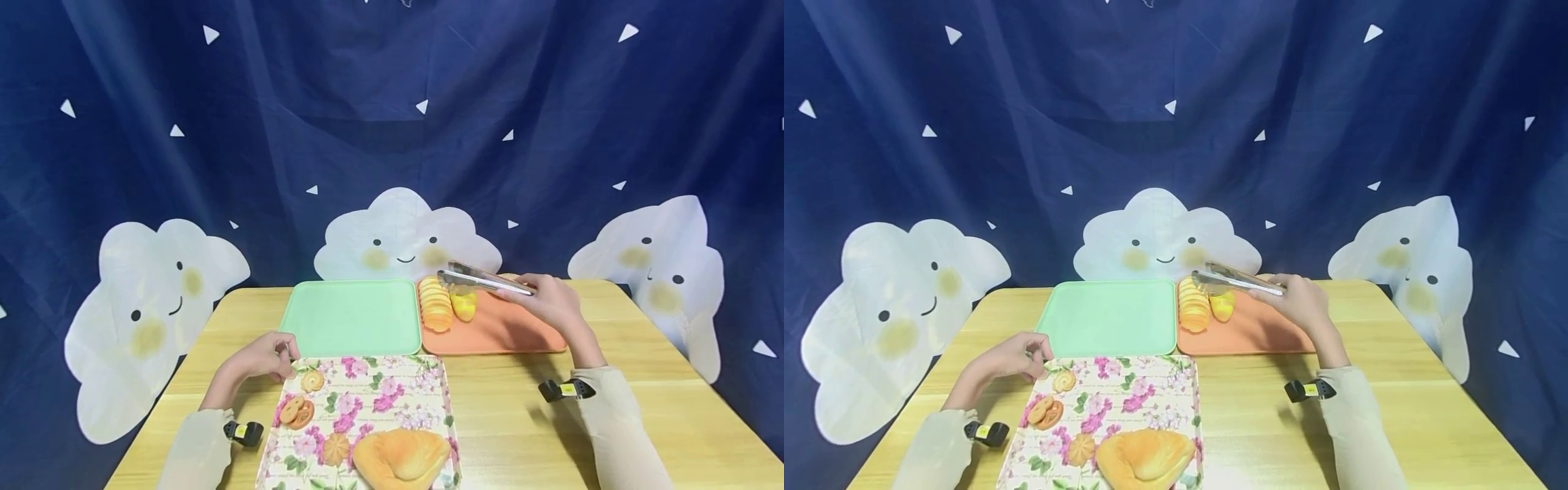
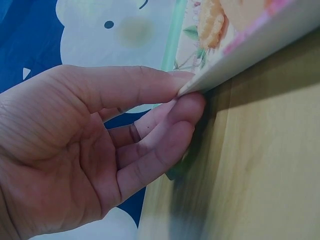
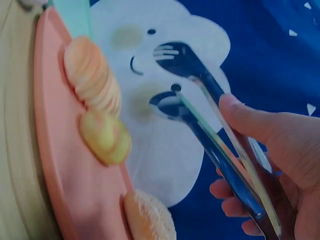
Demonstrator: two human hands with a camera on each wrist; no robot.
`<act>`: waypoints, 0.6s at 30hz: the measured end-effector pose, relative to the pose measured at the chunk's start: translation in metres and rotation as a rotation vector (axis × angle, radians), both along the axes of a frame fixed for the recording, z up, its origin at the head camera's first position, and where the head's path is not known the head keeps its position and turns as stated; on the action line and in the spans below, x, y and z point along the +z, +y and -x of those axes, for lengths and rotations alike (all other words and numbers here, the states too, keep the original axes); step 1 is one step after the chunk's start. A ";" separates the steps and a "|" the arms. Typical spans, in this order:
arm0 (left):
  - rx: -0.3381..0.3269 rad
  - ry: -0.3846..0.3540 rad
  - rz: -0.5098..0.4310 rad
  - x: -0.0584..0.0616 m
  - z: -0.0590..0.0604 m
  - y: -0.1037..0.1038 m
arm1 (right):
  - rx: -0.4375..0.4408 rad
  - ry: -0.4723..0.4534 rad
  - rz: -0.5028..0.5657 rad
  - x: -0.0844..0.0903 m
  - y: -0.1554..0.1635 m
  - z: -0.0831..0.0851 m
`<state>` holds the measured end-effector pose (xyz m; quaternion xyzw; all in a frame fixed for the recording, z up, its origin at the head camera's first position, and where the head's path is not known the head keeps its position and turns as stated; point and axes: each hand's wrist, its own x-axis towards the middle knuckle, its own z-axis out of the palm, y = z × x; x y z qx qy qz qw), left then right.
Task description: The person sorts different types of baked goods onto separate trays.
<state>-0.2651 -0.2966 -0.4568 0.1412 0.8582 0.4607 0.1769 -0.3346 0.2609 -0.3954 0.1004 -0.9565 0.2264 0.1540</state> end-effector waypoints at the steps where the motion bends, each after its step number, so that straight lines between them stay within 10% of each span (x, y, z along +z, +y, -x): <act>1: -0.001 0.001 0.000 0.000 0.000 0.000 | 0.019 0.009 0.014 0.001 -0.002 -0.001; 18: 0.000 0.014 0.003 0.000 -0.001 0.000 | 0.299 -0.031 0.101 0.018 -0.049 -0.016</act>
